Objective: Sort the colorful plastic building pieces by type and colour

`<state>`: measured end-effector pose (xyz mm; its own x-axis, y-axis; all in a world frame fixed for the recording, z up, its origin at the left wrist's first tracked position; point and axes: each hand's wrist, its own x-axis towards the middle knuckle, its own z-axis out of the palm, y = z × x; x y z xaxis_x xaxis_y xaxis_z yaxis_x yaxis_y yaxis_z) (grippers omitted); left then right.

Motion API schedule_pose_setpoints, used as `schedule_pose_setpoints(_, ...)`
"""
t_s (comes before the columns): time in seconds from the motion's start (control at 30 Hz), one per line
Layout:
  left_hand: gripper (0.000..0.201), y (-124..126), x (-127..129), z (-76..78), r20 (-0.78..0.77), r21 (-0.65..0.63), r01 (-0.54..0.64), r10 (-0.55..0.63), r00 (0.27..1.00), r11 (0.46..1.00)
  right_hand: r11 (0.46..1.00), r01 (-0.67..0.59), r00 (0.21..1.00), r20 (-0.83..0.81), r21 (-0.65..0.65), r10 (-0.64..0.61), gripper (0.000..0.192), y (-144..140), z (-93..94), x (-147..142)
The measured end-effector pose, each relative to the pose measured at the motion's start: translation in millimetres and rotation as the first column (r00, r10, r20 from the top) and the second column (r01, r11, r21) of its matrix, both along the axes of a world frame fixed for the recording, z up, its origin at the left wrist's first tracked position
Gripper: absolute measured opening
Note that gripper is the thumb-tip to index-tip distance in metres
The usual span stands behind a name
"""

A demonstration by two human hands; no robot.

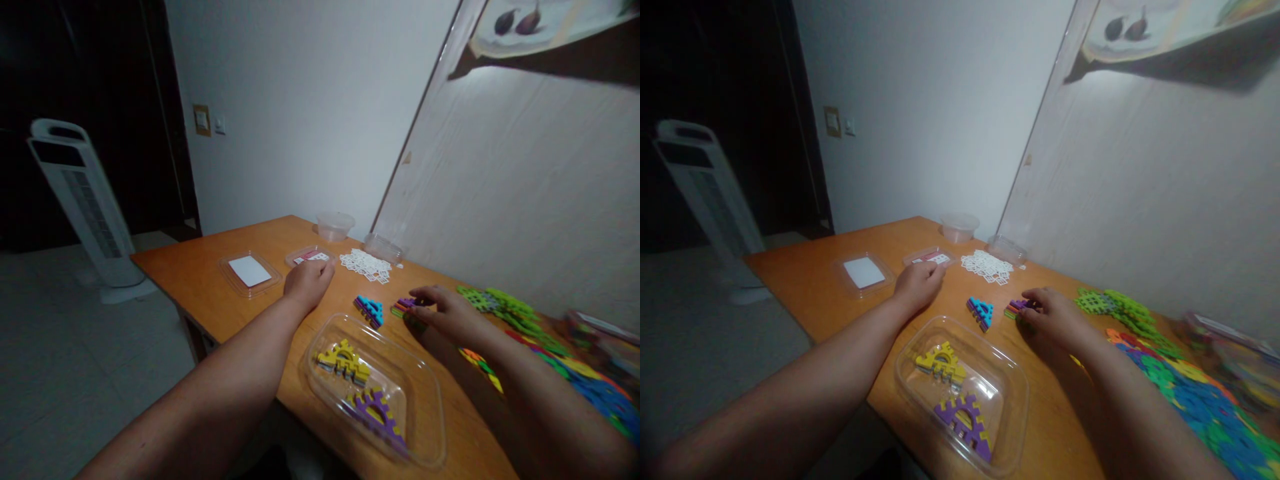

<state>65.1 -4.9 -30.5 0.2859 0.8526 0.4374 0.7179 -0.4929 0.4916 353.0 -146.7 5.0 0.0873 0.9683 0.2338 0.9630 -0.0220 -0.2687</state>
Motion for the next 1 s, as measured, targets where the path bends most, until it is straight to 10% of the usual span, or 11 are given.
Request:
schedule_pose_setpoints(0.27,0.057,0,1,0.2,0.000,0.004,0.000,0.000,1.000,1.000,0.990,-0.137,0.960,-0.253,-0.042,0.122,0.046,-49,49.3,-60)
schedule_pose_setpoints(0.5,0.058,1,0,-0.8,0.021,0.006,0.006,-0.006,1.000,1.000,0.854,-0.382,0.919,-0.239,-0.352,0.312,0.014,-90,61.1,-130)
schedule_pose_setpoints(1.0,0.062,-2,0,2.3,-0.007,-0.004,-0.006,0.006,1.000,1.000,0.859,-0.416,0.892,-0.320,-0.299,0.320,0.018,-91,57.0,-129)
